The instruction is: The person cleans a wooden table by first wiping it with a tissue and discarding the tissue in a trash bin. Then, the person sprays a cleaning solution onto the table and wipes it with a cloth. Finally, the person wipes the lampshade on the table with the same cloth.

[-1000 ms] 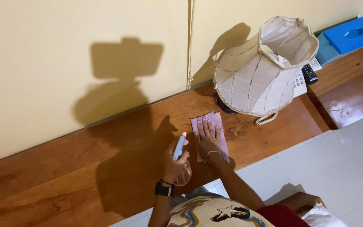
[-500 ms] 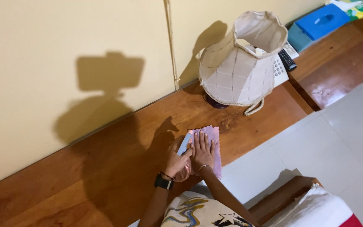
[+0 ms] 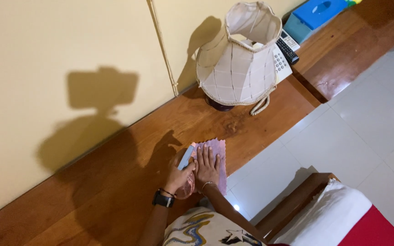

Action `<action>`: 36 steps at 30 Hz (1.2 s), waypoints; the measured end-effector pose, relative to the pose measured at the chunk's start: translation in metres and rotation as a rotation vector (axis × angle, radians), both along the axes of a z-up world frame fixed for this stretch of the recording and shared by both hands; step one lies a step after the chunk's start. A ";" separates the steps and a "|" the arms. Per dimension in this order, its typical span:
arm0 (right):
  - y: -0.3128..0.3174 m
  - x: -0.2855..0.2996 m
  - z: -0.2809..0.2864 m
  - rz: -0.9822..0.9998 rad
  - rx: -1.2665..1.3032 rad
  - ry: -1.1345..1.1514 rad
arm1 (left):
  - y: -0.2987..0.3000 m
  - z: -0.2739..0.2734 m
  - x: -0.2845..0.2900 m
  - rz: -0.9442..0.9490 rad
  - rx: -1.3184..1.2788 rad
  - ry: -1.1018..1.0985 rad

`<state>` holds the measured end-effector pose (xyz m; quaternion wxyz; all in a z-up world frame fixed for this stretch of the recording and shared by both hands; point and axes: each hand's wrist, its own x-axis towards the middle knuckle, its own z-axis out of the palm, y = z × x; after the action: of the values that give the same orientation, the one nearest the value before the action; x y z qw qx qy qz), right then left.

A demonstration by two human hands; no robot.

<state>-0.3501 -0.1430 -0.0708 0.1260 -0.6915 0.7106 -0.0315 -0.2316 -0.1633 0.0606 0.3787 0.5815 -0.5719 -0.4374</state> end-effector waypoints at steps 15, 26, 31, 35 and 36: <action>-0.027 -0.070 -0.021 0.525 -0.481 -0.203 | -0.010 0.001 -0.030 0.103 -0.074 -0.100; -0.092 -0.143 -0.001 0.497 -0.231 -0.043 | -0.009 -0.033 -0.074 0.170 -0.080 -0.022; -0.104 -0.163 0.008 0.129 -0.095 -0.013 | -0.012 -0.018 -0.075 0.138 -0.039 -0.033; -0.099 -0.157 0.012 0.007 0.041 -0.020 | -0.018 -0.015 -0.075 0.097 -0.103 0.005; -0.094 -0.153 0.015 -0.023 0.052 -0.009 | -0.018 -0.016 -0.074 0.086 -0.141 0.047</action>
<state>-0.5028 -0.2372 -0.0562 0.1470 -0.6796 0.7185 -0.0175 -0.3056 -0.1818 0.0442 0.4504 0.5669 -0.5667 -0.3932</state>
